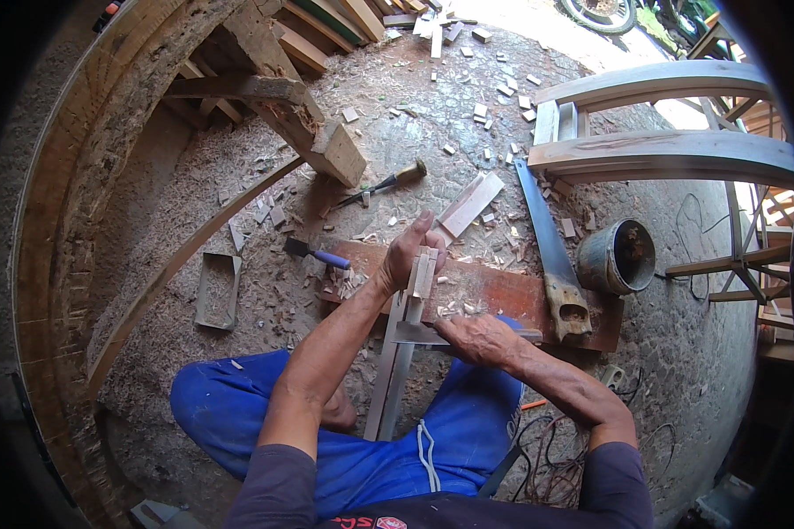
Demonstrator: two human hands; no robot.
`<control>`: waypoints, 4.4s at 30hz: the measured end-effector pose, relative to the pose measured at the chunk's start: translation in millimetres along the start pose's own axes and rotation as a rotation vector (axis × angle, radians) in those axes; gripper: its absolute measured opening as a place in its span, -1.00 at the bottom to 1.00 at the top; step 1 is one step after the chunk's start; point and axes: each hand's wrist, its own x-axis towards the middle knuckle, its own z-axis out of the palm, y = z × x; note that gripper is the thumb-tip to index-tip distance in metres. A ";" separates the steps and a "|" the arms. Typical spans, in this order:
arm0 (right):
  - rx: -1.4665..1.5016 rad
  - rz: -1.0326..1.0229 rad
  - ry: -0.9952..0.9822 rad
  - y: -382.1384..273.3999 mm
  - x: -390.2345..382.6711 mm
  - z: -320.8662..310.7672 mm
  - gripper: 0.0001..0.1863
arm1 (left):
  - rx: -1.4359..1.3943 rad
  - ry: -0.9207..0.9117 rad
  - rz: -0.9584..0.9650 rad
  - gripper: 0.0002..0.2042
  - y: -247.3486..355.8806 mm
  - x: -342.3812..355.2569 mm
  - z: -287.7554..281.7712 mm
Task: The person sits on the floor and uses a chisel and mallet to carve a groove into a long wooden plank. They repeatedly position the chisel and strike it with the mallet to remove wood shavings, occasionally adjusting the plank's position.
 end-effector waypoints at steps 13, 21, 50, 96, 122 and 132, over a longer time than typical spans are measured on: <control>0.028 0.042 -0.032 3.2 1.0 2.8 -0.80 | 0.046 0.024 0.070 -0.23 13.7 -5.2 9.3; -0.053 0.042 0.134 -9.7 -12.8 -15.1 -0.80 | 0.092 0.026 0.100 -0.22 35.9 -7.1 25.2; -0.055 0.121 -0.017 29.2 -16.5 7.9 -0.82 | 0.029 0.031 0.125 -0.23 26.9 -22.3 41.0; -0.064 0.403 0.027 -1.9 -33.4 21.6 -0.55 | -0.147 1.063 0.498 -0.76 -56.4 -117.1 -145.7; 1.228 0.749 0.498 6.5 -104.4 25.5 -0.49 | 1.253 0.753 -0.301 0.12 -146.8 -102.8 80.3; 1.270 0.716 0.430 19.8 -106.8 25.4 -0.48 | 1.306 0.886 -0.286 0.01 -172.7 -102.2 81.6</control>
